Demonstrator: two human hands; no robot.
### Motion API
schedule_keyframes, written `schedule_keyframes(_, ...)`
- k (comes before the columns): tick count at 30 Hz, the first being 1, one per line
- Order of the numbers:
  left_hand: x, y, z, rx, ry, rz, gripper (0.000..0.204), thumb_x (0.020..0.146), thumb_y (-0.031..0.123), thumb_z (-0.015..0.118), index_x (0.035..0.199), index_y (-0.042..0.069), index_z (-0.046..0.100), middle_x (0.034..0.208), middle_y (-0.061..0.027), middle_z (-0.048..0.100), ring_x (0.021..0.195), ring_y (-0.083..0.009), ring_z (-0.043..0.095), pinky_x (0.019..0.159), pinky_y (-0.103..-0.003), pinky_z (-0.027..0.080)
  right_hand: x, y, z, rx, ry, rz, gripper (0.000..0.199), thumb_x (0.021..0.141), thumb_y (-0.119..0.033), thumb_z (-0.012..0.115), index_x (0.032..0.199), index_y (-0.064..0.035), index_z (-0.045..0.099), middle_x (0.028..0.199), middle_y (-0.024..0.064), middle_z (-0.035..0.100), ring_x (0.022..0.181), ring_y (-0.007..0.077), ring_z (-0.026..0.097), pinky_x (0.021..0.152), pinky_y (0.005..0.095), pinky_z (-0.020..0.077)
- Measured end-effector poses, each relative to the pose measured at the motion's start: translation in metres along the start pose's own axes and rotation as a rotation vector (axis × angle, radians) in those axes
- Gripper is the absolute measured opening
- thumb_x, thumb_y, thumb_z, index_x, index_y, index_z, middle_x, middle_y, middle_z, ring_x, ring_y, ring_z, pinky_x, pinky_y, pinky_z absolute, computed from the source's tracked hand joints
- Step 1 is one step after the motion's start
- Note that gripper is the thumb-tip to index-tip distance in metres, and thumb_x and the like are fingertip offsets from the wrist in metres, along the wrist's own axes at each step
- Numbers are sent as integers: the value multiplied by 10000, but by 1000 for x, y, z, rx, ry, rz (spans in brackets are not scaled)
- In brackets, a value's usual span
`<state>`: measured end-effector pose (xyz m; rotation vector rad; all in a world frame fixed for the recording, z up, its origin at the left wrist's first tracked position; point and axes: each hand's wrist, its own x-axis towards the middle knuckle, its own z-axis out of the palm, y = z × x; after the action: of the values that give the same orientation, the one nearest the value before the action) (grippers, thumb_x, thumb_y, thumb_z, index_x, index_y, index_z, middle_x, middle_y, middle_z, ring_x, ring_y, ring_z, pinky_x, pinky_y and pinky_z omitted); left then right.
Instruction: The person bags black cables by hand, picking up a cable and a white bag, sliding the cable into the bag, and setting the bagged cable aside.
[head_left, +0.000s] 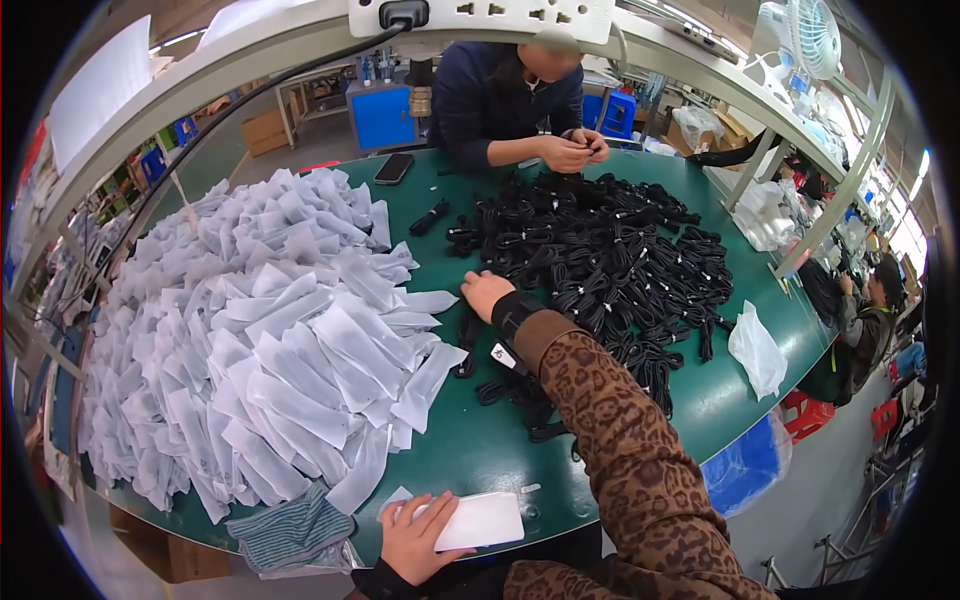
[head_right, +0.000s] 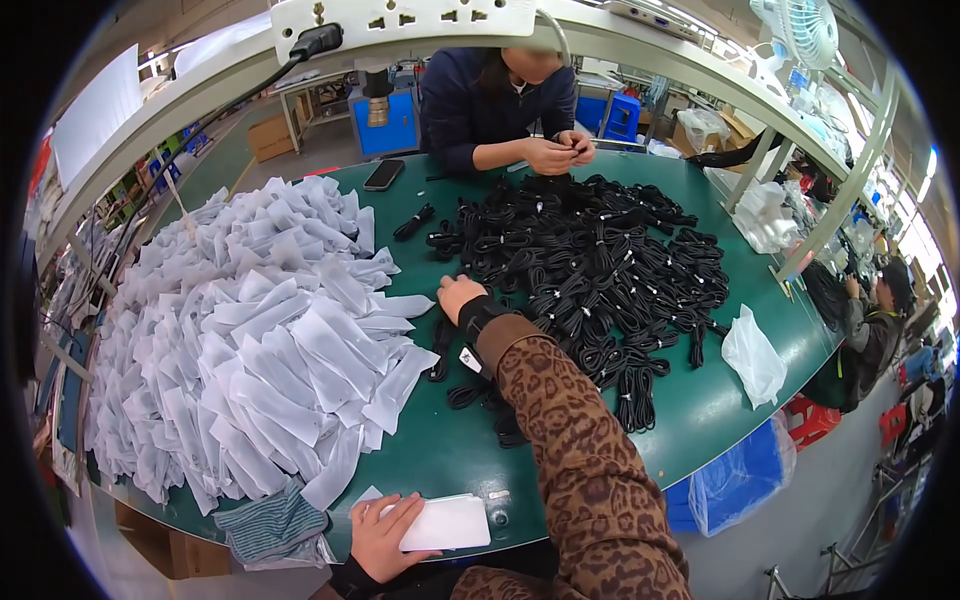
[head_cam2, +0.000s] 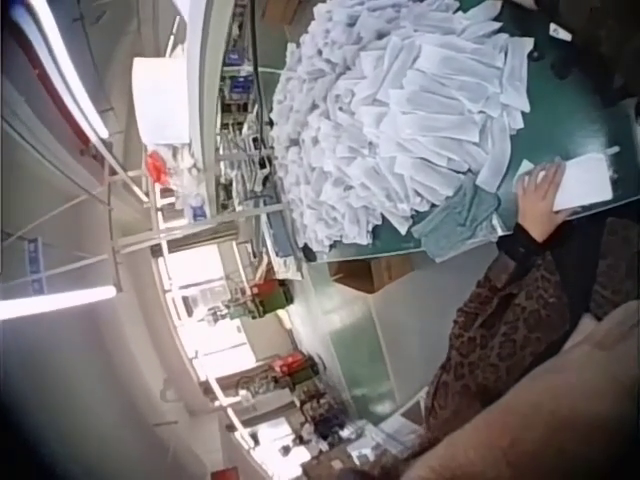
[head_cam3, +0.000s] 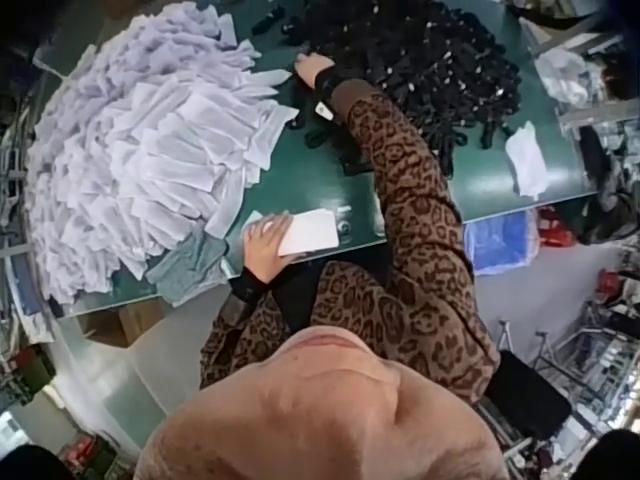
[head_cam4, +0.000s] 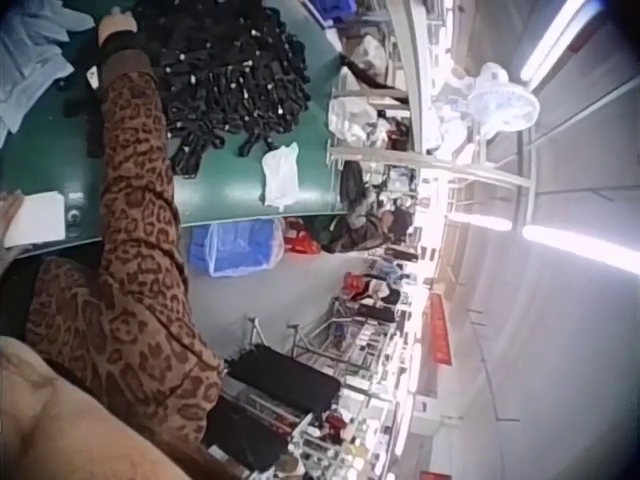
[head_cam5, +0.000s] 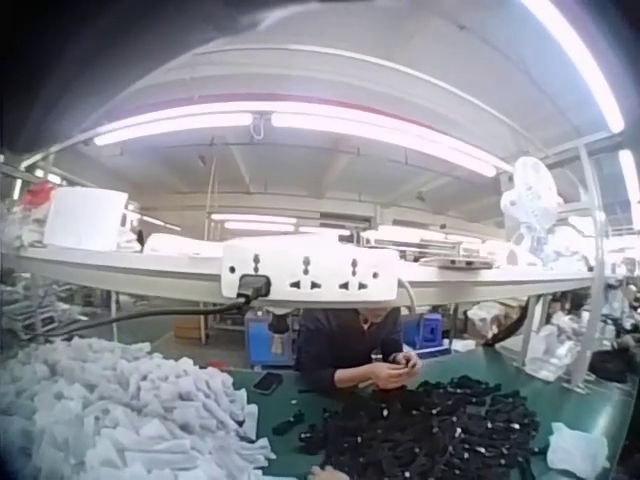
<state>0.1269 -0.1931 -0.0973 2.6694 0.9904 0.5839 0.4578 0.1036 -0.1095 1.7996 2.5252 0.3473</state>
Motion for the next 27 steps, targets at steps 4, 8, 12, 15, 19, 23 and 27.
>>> schedule_keyframes(4, 2, 2, -2, -17, -19, -12, 831, 603, 513, 837, 1280, 91, 605, 1339, -20, 602, 1156, -249, 546, 964, -450, 349, -18, 14, 2, 12, -13, 66, 193, 879, -99, 531, 992, -44, 678, 1102, 159, 594, 980, 323, 637, 842, 423, 548)
schedule_keyframes(8, 6, 0, -5, -21, -36, -13, 850, 592, 488, 837, 1298, 86, 589, 1354, -36, 593, 1167, -266, 539, 973, -450, 352, -37, 16, -54, 317, 507, -18, 102, 809, -97, 654, 890, -48, 615, 966, 143, 604, 876, 336, 611, 765, 429, 512)
schedule_keyframes(12, 9, -2, -5, -73, -2, -31, 858, 587, 466, 830, 1308, 75, 576, 1370, -58, 580, 1188, -280, 528, 989, -449, 351, -83, -32, -135, 377, 576, -137, 204, 830, -126, 687, 985, -44, 582, 876, 149, 608, 835, 365, 596, 729, 428, 493)
schedule_keyframes(15, 11, -5, -2, -78, -34, -47, 838, 658, 491, 795, 1345, 78, 549, 1386, -53, 551, 1232, -267, 495, 1029, -458, 317, -143, -72, -149, 606, 337, -100, 248, 879, -150, 675, 1074, -34, 576, 865, 163, 624, 823, 394, 610, 709, 426, 502)
schedule_keyframes(19, 3, -6, 4, -73, 46, -32, 836, 662, 507, 791, 1340, 79, 553, 1351, -66, 563, 1242, -272, 486, 1040, -472, 308, -224, -113, -132, 824, 157, -31, 323, 906, -134, 659, 1192, -25, 556, 857, 171, 649, 792, 412, 638, 696, 408, 515)
schedule_keyframes(23, 2, 3, -1, -7, 46, -14, 829, 673, 482, 796, 1345, 66, 547, 1349, -85, 549, 1257, -276, 477, 1047, -517, 307, -288, -125, -113, 1011, 57, 186, 337, 900, -99, 658, 1218, -25, 575, 879, 162, 645, 805, 374, 645, 726, 374, 516)
schedule_keyframes(27, 11, 25, -24, 67, 175, 34, 696, 718, 356, 802, 1295, 49, 561, 1277, -109, 550, 1190, -286, 512, 1003, -480, 384, -324, -128, -95, 908, 149, 224, 300, 897, -86, 662, 1184, -15, 610, 926, 152, 641, 826, 319, 646, 746, 343, 507)
